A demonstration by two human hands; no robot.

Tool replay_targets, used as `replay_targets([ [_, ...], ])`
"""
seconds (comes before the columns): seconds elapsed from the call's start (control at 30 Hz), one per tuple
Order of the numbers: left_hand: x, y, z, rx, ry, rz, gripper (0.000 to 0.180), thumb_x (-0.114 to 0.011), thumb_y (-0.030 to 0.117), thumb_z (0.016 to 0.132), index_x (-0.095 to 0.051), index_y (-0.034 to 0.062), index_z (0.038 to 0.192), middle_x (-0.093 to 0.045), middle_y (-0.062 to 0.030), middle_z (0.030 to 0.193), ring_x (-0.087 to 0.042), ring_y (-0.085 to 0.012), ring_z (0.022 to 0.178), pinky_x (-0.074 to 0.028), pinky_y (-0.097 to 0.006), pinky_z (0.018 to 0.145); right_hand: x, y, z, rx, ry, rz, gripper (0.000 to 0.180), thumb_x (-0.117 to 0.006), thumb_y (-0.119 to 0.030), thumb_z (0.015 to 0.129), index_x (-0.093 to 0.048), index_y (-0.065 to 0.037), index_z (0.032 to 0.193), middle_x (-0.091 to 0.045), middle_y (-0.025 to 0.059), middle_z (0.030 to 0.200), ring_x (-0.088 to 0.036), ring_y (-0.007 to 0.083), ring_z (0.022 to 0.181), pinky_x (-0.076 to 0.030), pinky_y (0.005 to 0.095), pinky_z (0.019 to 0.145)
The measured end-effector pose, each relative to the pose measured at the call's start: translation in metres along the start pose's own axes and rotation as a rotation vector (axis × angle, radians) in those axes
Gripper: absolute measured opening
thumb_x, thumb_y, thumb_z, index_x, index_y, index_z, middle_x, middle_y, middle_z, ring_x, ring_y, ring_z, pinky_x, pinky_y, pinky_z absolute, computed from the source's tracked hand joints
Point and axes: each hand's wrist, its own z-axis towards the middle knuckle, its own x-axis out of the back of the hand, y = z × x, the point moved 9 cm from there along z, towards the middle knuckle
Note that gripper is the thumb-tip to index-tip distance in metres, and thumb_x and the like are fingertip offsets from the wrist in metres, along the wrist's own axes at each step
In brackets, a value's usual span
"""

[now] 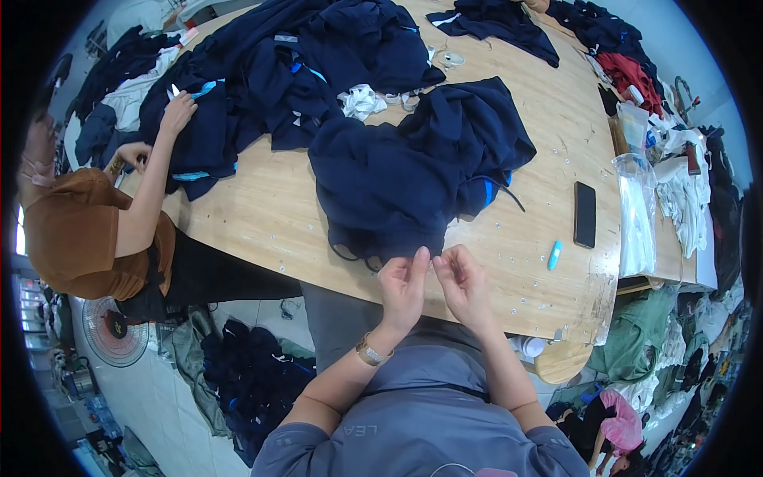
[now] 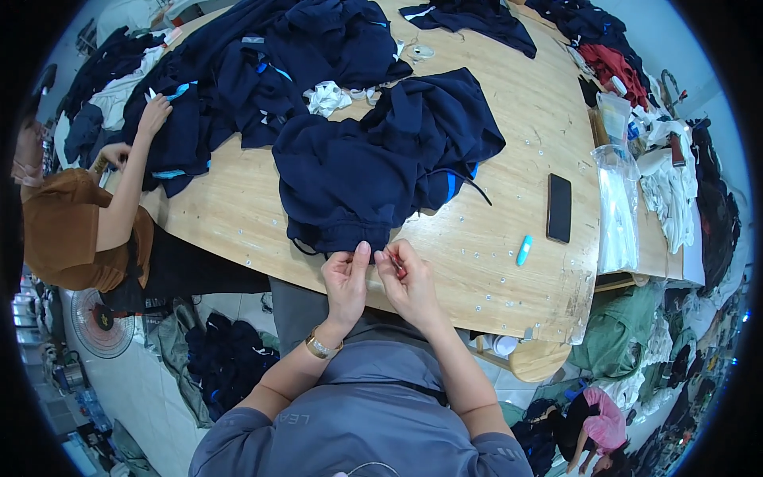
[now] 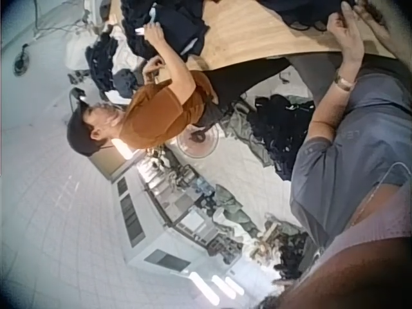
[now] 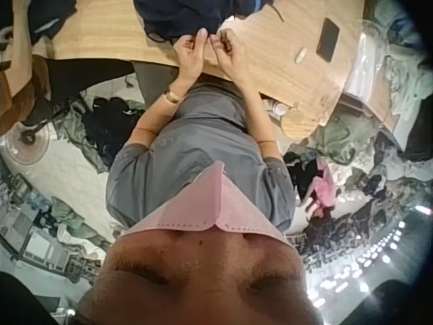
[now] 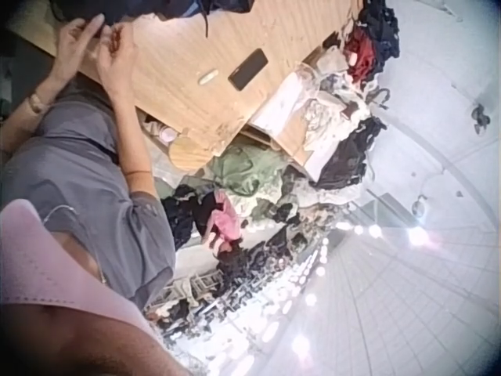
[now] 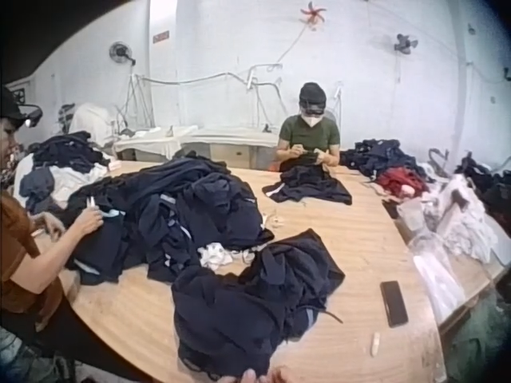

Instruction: Trimming loose threads from garments using snips in a factory setting.

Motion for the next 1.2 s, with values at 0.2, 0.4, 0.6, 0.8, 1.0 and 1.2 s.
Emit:
replay_targets([
  [0.2,0.006,0.008,0.007,0.032,0.037,0.011,0.027,-0.056,0.017,0.090,-0.053,0.0018,0.068,-0.048,0.0061,0.061,-0.037,0.0002,0.055,-0.027,-0.018,0.048,0.011,0.020,-0.017,-0.234,-0.050,0.426,0.013,-0.054,-0.013,0.088,-0.049,-0.002,0.082,-0.045,-0.0008,0.065,-0.038,0.0048,0.053,-0.031,0.0212,0.048],
  [0.4,0.007,0.015,0.008,-0.047,0.031,0.102,0.029,-0.053,0.019,0.092,-0.051,0.0016,0.068,-0.047,0.0053,0.060,-0.037,-0.0009,0.055,-0.028,-0.018,0.048,0.026,-0.005,-0.001,0.063,0.072,-0.344,0.024,-0.056,-0.025,0.087,-0.051,-0.002,0.087,-0.051,0.0103,0.066,-0.052,0.0237,0.055,-0.039,0.0332,0.051],
  [0.6,0.009,0.014,0.008,-0.091,0.059,0.072,0.028,-0.053,0.019,0.092,-0.051,0.0008,0.071,-0.048,0.0046,0.061,-0.037,-0.0020,0.056,-0.030,-0.018,0.049,0.012,-0.007,-0.005,0.242,0.012,-0.642,0.027,-0.061,-0.030,0.082,-0.052,-0.005,0.079,-0.054,0.0096,0.066,-0.056,0.0263,0.057,-0.042,0.0347,0.049],
  [0.8,0.013,0.011,0.005,-0.094,0.076,0.111,0.026,-0.054,0.018,0.091,-0.052,-0.0005,0.072,-0.047,0.0039,0.061,-0.037,-0.0026,0.055,-0.030,-0.019,0.048,0.006,-0.018,-0.006,0.323,0.006,-0.739,0.028,-0.061,-0.033,0.081,-0.052,-0.006,0.079,-0.053,0.0066,0.064,-0.055,0.0233,0.056,-0.042,0.0332,0.047],
  [1.0,0.016,0.010,0.004,-0.111,0.071,0.217,0.030,-0.055,0.018,0.090,-0.050,-0.0009,0.067,-0.046,0.0030,0.056,-0.037,-0.0031,0.052,-0.029,-0.020,0.045,0.003,-0.018,-0.004,0.337,-0.009,-0.749,0.028,-0.061,-0.033,0.081,-0.052,-0.007,0.079,-0.053,0.0061,0.063,-0.055,0.0225,0.055,-0.041,0.0328,0.047],
  [1.2,0.012,0.013,0.009,-0.079,0.060,0.058,0.030,-0.053,0.018,0.091,-0.048,0.0028,0.067,-0.044,0.0058,0.060,-0.034,-0.0011,0.054,-0.026,-0.019,0.047,0.012,-0.007,-0.003,0.223,0.027,-0.597,0.028,-0.061,-0.032,0.082,-0.052,-0.006,0.081,-0.056,0.0079,0.067,-0.058,0.0226,0.058,-0.043,0.0313,0.048],
])
